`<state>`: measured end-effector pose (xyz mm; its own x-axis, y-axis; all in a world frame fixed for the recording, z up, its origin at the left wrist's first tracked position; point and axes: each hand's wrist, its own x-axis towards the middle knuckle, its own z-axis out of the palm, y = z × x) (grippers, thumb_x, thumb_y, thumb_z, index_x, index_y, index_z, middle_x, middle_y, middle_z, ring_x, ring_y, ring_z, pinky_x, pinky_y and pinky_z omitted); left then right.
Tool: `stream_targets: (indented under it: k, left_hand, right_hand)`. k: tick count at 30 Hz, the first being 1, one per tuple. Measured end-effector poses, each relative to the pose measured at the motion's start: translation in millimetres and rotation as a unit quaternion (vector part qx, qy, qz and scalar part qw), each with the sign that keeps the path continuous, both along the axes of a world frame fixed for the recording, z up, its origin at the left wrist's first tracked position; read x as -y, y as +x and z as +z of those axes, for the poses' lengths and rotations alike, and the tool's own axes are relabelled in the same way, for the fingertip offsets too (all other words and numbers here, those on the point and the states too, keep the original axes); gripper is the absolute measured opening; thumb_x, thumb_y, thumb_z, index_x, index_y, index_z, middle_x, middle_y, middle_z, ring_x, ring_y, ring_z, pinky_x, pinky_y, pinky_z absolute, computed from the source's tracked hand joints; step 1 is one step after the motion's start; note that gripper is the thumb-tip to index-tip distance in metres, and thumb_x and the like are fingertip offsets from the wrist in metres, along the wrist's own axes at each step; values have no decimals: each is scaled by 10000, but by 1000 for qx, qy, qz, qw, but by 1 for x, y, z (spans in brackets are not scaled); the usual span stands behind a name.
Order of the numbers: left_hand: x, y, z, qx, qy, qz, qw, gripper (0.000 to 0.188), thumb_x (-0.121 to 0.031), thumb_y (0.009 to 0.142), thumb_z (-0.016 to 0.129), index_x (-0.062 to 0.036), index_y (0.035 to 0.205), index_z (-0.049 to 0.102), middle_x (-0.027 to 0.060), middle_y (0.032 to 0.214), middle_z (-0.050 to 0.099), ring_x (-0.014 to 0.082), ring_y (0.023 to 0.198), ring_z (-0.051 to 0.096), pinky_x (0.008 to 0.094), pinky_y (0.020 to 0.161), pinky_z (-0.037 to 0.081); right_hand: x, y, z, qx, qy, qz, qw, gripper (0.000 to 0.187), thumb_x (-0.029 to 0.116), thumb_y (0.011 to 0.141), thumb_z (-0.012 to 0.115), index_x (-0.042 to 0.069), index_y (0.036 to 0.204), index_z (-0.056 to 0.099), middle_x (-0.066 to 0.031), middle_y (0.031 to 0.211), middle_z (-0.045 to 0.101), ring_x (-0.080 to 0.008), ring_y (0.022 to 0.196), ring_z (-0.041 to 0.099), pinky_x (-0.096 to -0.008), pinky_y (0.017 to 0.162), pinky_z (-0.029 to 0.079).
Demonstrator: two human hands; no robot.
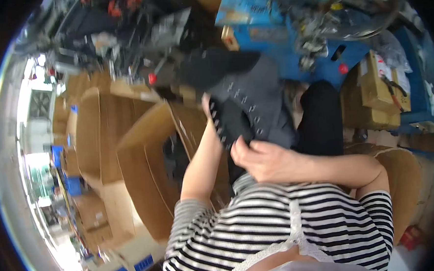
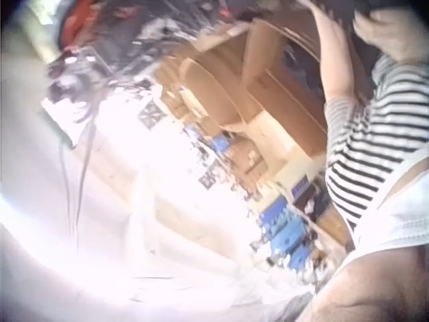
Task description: Checking shoe upper components and using an industrial machine to press or assemble them.
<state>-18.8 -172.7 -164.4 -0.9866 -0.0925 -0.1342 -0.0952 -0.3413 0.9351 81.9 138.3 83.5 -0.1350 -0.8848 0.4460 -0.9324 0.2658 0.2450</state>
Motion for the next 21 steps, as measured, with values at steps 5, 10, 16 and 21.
stream_targets:
  k: [5, 10, 16, 21]
  left_hand:
    - [18, -4, 172, -7, -86, 219, 972, 466, -312, 1017, 341, 8, 1271, 567, 93, 1236, 615, 232, 1145, 572, 372, 1032, 429]
    - [199, 98, 250, 48, -307, 159, 937, 461, -363, 1036, 404, 16, 1222, 588, 96, 1115, 656, 197, 1002, 613, 336, 927, 490]
    - [249, 159, 250, 203, -834, 108, 501, 588, -506, 894, 560, 53, 768, 691, 271, 886, 673, 347, 850, 673, 427, 788, 513]
    - [168, 80, 219, 166, -846, -35, 506, 434, -421, 903, 562, -21, 871, 727, 205, 1046, 672, 387, 1027, 628, 448, 882, 490]
  right_hand:
    - [-40, -2, -18, 162, -212, 21, 963, 268, 125, 748, 594, -40, 949, 659, -176, 1229, 588, -273, 1137, 571, -348, 911, 494]
    - [-132, 11, -25, 156, -366, -211, 893, 104, 20, 795, 692, -23, 881, 651, -138, 1006, 670, -288, 803, 674, -362, 677, 568]
    - [-240, 59, -61, 129, -454, -474, 743, 134, -39, 879, 587, -52, 1005, 631, -176, 1167, 602, -298, 1038, 608, -350, 894, 484]
    - [-309, 106, -154, 113, -579, -576, 566, 166, 9, 924, 559, 0, 1056, 660, -131, 1140, 563, -276, 1022, 568, -353, 876, 468]
